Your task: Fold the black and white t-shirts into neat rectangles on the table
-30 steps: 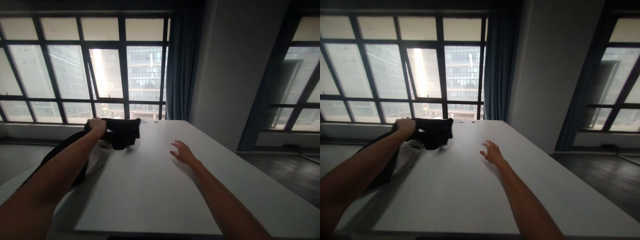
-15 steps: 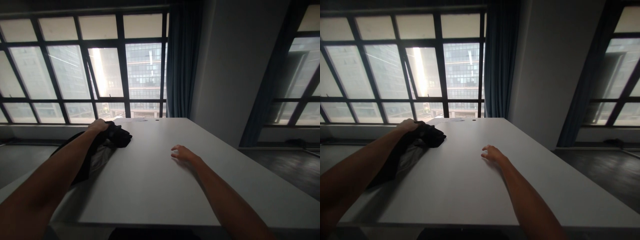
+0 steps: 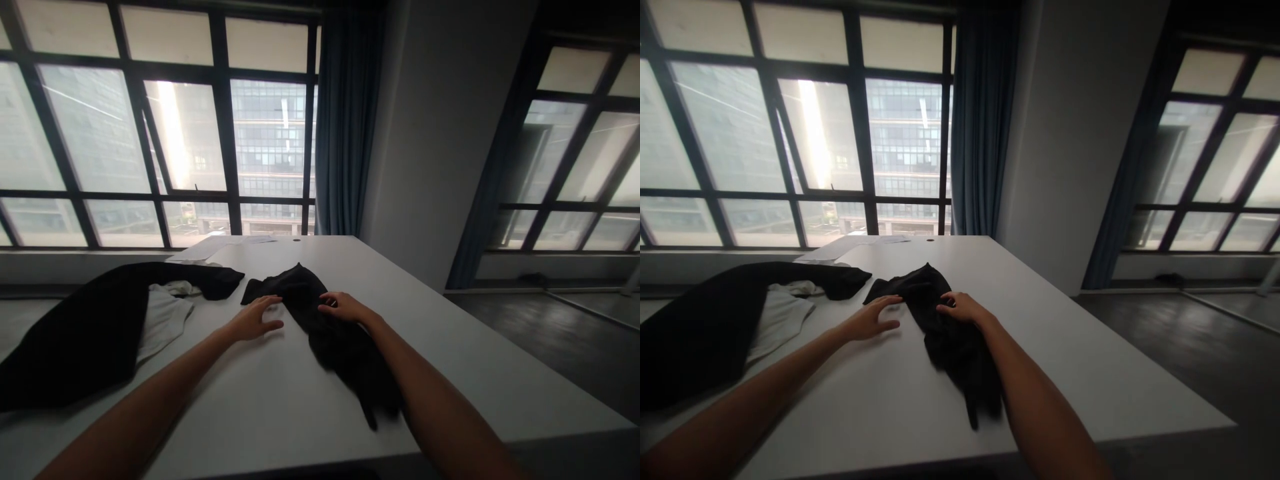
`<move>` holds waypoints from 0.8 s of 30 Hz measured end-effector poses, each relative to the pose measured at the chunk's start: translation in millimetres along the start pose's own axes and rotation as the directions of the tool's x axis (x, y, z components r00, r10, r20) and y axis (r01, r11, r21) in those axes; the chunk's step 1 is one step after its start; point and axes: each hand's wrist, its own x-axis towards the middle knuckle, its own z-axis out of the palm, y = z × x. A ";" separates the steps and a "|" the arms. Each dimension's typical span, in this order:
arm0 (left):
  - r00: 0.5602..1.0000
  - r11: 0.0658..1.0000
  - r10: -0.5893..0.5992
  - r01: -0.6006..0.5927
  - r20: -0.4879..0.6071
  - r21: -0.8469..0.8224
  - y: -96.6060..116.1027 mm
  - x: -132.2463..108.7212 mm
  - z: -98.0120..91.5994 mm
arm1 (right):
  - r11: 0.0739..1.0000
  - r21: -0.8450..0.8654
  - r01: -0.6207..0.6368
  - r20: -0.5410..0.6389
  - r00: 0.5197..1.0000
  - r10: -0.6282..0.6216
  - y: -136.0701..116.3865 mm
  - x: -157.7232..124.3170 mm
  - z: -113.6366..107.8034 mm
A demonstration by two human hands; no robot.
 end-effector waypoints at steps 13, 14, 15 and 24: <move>0.998 0.990 0.013 -0.004 0.063 -0.138 21.9 -8.6 15.7 | 0.986 0.130 0.102 -0.122 0.989 -0.086 -20.4 7.3 27.5; 0.996 0.987 0.047 -0.034 0.079 -0.158 23.9 -9.2 16.5 | 0.994 0.055 0.094 -0.181 0.980 -0.083 -17.5 8.2 26.7; 0.993 0.982 0.076 -0.058 0.092 -0.179 25.8 -9.9 17.1 | 0.995 0.008 0.096 -0.214 0.973 -0.092 -16.1 8.4 26.1; 0.950 0.917 0.254 -0.177 0.180 -0.358 43.0 -16.6 15.3 | 0.966 -0.093 0.242 -0.077 0.965 -0.249 -47.6 2.4 47.3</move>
